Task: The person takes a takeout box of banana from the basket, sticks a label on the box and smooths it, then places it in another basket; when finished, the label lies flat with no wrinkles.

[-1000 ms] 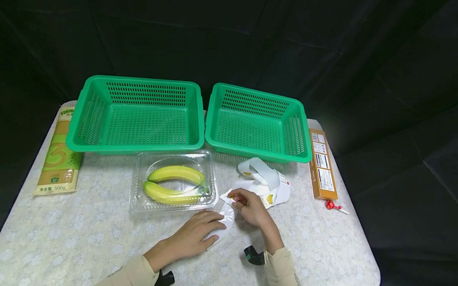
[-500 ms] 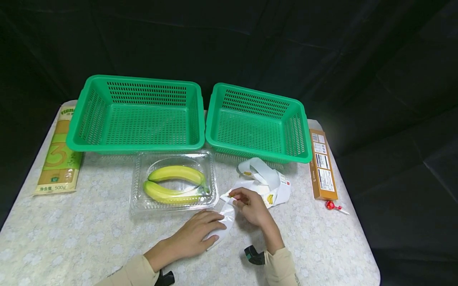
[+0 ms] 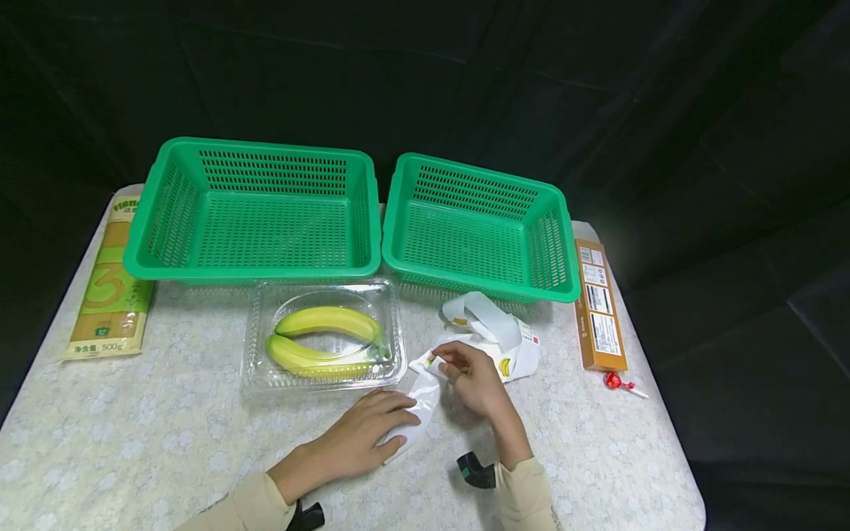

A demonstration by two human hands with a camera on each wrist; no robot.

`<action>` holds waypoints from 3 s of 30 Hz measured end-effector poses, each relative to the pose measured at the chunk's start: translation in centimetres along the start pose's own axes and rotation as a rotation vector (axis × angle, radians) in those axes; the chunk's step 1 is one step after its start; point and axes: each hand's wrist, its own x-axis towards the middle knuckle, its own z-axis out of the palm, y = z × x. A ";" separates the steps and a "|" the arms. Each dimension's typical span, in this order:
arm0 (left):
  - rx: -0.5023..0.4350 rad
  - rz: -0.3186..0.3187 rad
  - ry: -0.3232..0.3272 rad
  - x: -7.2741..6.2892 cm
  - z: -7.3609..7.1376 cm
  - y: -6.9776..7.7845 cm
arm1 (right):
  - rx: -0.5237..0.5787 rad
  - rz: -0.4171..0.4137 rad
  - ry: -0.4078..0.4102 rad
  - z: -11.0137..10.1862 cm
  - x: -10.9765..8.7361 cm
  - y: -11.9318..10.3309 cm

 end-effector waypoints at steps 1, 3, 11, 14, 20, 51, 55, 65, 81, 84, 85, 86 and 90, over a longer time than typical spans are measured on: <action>-0.002 -0.002 -0.002 0.0 0.0 0.0 | -0.003 -0.002 0.006 0.0 0.0 0.0; -0.006 -0.005 -0.005 0.0 0.0 0.0 | -0.003 -0.010 0.016 -0.1 0.1 0.0; -0.026 -0.012 -0.015 0.0 -0.1 0.1 | 0.036 -0.025 0.053 -0.5 0.3 -0.1; -0.032 -0.016 -0.017 0.0 -0.1 0.1 | 0.051 -0.012 0.056 -0.6 0.4 0.0; -0.048 -0.025 -0.018 0.0 -0.1 0.2 | 0.085 0.023 0.062 -0.7 0.6 -0.2; -0.324 -0.046 0.106 -2.0 -3.0 2.3 | 0.407 0.083 0.076 -0.6 0.5 -2.7; -0.465 -0.070 0.273 -1.9 -5.1 2.2 | 0.453 0.085 0.072 -0.7 0.6 -3.5; -0.545 -0.110 0.715 -2.7 -10.8 -0.8 | 0.566 0.027 0.064 -0.2 0.8 -6.4; -0.521 -0.718 0.690 -4.8 -13.8 -5.5 | 0.513 -0.096 0.035 2.5 2.1 -10.3; -0.545 -0.735 0.592 -4.9 -13.4 -6.0 | 0.497 -0.123 0.011 3.1 2.7 -10.8; -0.556 -0.743 0.566 -4.9 -13.3 -6.0 | 0.482 -0.131 0.006 3.3 2.8 -11.0; -0.564 -0.746 0.548 -4.9 -13.2 -6.1 | 0.465 -0.140 0.005 3.5 3.0 -11.1; -0.587 -0.769 0.515 -4.7 -13.0 -6.1 | 0.408 -0.161 0.020 4.0 3.7 -11.3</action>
